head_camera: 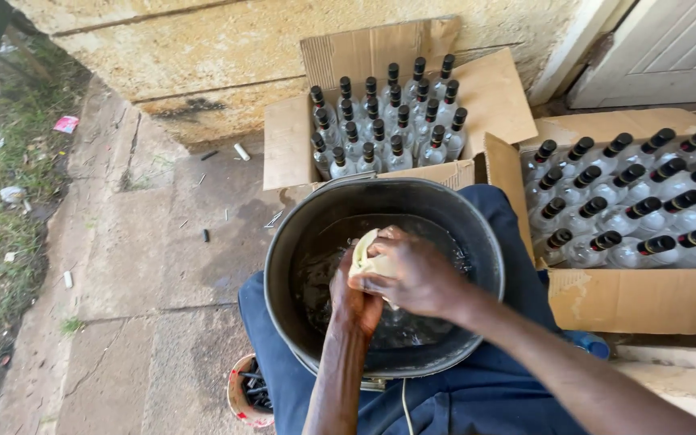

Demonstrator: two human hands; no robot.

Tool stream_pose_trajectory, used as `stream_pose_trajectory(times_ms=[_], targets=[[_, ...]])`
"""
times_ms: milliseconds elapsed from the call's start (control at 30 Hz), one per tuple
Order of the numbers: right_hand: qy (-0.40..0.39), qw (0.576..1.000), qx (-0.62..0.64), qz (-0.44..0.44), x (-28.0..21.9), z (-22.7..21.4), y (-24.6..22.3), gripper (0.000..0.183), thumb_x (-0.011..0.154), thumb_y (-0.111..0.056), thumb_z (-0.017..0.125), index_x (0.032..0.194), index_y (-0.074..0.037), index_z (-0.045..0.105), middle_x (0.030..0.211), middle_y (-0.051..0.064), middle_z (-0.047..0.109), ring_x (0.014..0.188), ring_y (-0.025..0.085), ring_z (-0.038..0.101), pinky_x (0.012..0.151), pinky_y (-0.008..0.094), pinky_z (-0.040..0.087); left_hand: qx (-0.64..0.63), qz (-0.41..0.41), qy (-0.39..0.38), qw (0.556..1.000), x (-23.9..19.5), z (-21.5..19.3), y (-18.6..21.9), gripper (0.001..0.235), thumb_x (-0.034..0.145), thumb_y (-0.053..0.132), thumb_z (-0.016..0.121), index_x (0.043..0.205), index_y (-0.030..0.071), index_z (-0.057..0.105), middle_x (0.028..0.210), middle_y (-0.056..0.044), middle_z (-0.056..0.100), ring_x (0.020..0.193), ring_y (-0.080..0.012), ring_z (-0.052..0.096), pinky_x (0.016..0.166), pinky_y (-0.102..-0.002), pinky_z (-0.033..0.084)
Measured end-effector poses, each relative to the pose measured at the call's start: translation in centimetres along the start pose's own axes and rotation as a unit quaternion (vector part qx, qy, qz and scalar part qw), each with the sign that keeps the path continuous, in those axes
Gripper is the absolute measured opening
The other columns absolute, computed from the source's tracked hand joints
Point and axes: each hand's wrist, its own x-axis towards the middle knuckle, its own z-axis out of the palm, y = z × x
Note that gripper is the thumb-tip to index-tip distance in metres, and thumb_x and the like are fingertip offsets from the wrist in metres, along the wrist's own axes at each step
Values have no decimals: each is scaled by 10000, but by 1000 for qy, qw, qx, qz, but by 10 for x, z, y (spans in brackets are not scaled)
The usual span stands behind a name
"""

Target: Washing small black plastic components in a bucket of water using a cloth

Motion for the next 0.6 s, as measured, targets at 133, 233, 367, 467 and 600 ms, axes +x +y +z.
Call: stream_pose_trajectory(times_ms=[133, 233, 367, 467, 600], targets=[[89, 992, -52, 77, 10, 46, 42, 338, 893, -416, 709, 1043, -115, 670, 1119, 113, 656, 987, 396, 709, 812, 529, 602, -73, -36, 37, 996, 18, -19, -22, 184, 959, 112, 563, 1035, -9, 679, 954, -235, 736, 754, -275, 718, 660, -316, 617], [139, 981, -58, 123, 14, 63, 60, 298, 953, -448, 618, 1116, -198, 615, 1070, 100, 656, 961, 385, 724, 787, 533, 606, -121, -42, 56, 990, 17, -34, -29, 201, 1010, 56, 487, 1046, -79, 632, 986, -257, 701, 811, -279, 709, 735, -317, 636], [185, 974, -70, 107, 24, 49, 52, 160, 918, -231, 633, 1037, -124, 625, 897, 98, 743, 690, 286, 709, 574, 441, 564, -37, -57, -24, 997, 10, -35, -25, 292, 1025, 147, 481, 1158, -58, 642, 1097, -214, 683, 949, -278, 641, 852, -396, 538], [214, 971, -63, 82, 28, 43, 61, 113, 883, -82, 681, 953, 3, 657, 793, 133, 758, 540, 251, 701, 474, 385, 546, 6, -47, -105, 993, -3, -33, -23, 267, 1044, 118, 489, 1151, -85, 626, 1054, -182, 633, 913, -229, 561, 840, -351, 464], [196, 973, -69, 98, 33, 43, 65, 136, 920, -87, 682, 986, 29, 660, 707, 154, 733, 451, 220, 662, 358, 341, 504, 96, 4, -97, 991, -9, -31, -22, 249, 1016, 110, 591, 1137, -92, 672, 962, -178, 655, 836, -229, 597, 777, -345, 499]])
